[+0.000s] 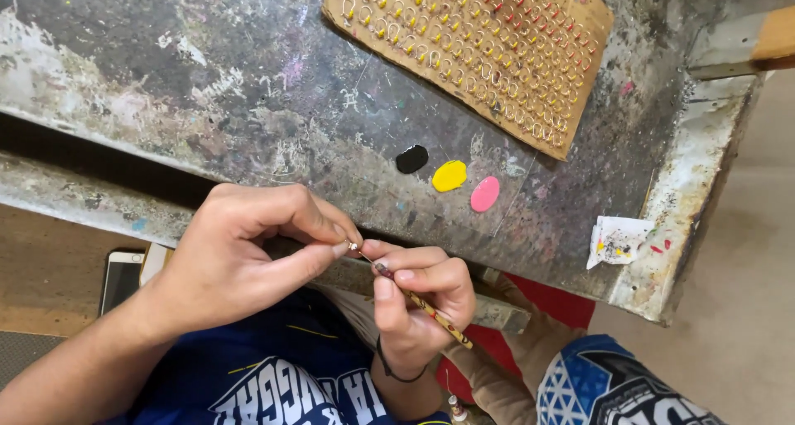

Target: The person is using a fine-tipped brush to apply different colors of paint to small jewelry components at a workbench.

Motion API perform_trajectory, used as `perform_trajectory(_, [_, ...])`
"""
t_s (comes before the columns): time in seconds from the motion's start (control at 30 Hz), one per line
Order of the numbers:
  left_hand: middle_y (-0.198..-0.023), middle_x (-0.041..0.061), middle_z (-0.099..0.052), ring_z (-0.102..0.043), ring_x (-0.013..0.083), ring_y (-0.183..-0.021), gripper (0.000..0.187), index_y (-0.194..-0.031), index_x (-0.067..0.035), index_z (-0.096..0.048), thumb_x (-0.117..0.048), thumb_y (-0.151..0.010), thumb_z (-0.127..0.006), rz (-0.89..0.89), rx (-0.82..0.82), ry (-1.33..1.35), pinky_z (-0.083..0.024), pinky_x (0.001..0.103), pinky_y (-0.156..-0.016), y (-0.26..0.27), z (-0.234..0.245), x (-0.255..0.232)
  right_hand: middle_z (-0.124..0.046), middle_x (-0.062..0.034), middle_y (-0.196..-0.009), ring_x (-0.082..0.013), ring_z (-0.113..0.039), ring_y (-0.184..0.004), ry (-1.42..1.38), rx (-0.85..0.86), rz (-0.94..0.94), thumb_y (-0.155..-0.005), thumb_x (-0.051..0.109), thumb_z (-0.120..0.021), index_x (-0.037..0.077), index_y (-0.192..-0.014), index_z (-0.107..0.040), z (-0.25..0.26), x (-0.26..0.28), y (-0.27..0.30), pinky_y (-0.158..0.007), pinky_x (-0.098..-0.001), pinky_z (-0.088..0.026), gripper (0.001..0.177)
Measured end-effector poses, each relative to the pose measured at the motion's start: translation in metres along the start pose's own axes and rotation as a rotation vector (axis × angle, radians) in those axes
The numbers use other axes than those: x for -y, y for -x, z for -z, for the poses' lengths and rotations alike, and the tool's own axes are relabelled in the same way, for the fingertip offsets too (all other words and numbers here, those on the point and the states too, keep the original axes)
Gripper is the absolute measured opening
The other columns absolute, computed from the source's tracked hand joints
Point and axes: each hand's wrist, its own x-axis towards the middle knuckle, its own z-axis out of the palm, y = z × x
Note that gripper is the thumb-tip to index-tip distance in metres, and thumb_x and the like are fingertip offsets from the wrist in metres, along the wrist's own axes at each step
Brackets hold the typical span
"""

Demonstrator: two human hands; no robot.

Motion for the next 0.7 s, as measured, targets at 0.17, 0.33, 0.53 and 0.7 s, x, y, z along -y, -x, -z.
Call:
perform_trajectory(0.17, [-0.086,0.009,-0.080,-0.080,0.0147,-0.080,0.010,-0.079,-0.005,-0.067,-0.003,-0.088,-0.071,-0.021,0.007,-0.009,-0.061,0.021,-0.069,-0.0011,0.0007,-0.0003,-0.064,-0.0169,-0.079,-0.0257,-0.070,-0.072,-0.006,-0.006,0.018,-0.087,0.002,-0.071,0.008,-0.089,-0.055,-0.0023,-0.0009,-0.0007,-0.081,-0.0455,-0.070,0.017])
perform_trajectory(0.33, [-0.086,0.009,-0.080,-0.080,0.0144,-0.078,0.010,-0.079,-0.005,-0.066,-0.002,-0.087,-0.071,-0.024,0.003,-0.014,-0.061,0.021,-0.068,-0.0014,0.0007,0.0006,-0.066,-0.0158,-0.081,-0.0266,-0.071,-0.074,0.002,0.015,0.016,-0.086,0.001,-0.072,0.008,-0.089,-0.056,0.0002,-0.0029,-0.0015,-0.081,-0.0446,-0.070,0.018])
perform_trajectory(0.53, [-0.086,0.008,-0.080,-0.080,0.0138,-0.078,0.010,-0.079,-0.005,-0.066,-0.003,-0.088,-0.071,-0.027,0.003,-0.025,-0.060,0.021,-0.067,-0.0016,0.0008,0.0003,-0.066,-0.0143,-0.082,-0.0275,-0.073,-0.075,0.036,0.035,0.023,-0.086,0.001,-0.071,0.009,-0.090,-0.056,-0.0004,-0.0013,-0.0028,-0.080,-0.0432,-0.071,0.018])
perform_trajectory(0.7, [-0.085,0.008,-0.080,-0.079,0.0140,-0.078,0.011,-0.079,-0.005,-0.066,-0.003,-0.088,-0.071,-0.027,0.005,-0.024,-0.060,0.021,-0.068,-0.0016,0.0011,0.0004,-0.066,-0.0142,-0.080,-0.0265,-0.072,-0.073,0.037,0.021,0.027,-0.086,0.003,-0.072,0.009,-0.089,-0.056,-0.0013,-0.0029,-0.0030,-0.079,-0.0427,-0.070,0.018])
